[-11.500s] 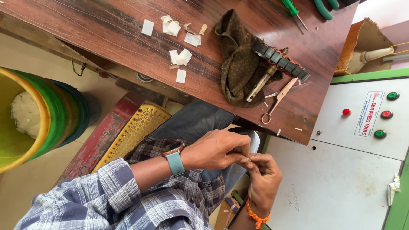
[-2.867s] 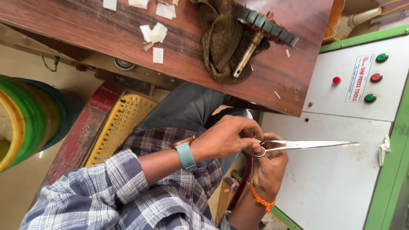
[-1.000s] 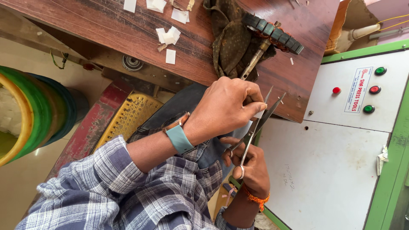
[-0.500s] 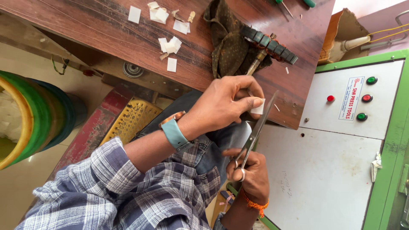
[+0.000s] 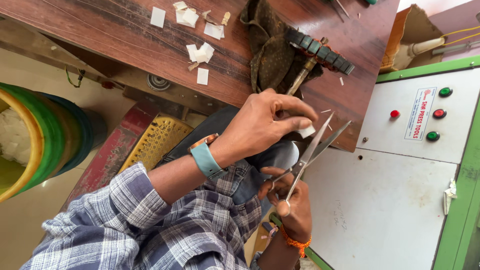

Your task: The person uses a screwdriver to adjust copper windings on a motor stator and uses scissors to cut small white insulating paper pieces, inserting them into the stator slots. The work is performed at a bench with other motor parts visible nearby.

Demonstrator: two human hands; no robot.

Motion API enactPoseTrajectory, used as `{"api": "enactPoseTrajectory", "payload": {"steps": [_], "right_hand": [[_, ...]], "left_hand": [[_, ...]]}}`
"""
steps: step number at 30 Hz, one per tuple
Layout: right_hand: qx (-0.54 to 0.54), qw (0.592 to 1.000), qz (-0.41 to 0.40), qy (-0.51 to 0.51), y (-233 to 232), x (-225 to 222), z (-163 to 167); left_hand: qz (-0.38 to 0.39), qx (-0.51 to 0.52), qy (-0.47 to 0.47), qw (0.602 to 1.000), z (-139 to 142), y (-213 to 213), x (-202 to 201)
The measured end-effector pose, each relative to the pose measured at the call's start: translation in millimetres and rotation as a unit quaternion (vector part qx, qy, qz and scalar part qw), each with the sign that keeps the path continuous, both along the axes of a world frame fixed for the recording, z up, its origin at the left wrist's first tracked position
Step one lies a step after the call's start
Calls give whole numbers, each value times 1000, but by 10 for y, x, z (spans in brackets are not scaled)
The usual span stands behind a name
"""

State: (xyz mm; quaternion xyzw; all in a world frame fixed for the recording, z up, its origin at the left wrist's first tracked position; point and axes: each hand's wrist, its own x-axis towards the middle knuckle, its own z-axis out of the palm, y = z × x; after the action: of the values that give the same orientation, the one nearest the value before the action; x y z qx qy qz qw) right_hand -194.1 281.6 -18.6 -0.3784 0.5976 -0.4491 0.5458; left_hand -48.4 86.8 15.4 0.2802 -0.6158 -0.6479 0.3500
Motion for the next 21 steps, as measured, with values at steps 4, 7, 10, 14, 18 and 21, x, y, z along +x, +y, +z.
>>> {"api": "enactPoseTrajectory", "payload": {"steps": [4, 7, 10, 14, 18, 21], "right_hand": [[35, 996, 35, 81, -39, 105, 53], [35, 988, 59, 140, -63, 140, 87], [32, 984, 62, 165, -89, 138, 93], [39, 990, 32, 132, -83, 122, 69], [55, 990, 8, 128, -5, 93, 38], [60, 986, 11, 154, 49, 54, -18]], "left_hand": [[12, -4, 2, 1000, -12, 12, -40], [-12, 146, 11, 989, -58, 31, -78], [3, 180, 109, 978, -133, 109, -103], [-16, 194, 180, 964, -248, 227, -157], [-46, 193, 114, 974, -324, 266, -160], [-8, 12, 70, 997, -329, 286, -122]]}}
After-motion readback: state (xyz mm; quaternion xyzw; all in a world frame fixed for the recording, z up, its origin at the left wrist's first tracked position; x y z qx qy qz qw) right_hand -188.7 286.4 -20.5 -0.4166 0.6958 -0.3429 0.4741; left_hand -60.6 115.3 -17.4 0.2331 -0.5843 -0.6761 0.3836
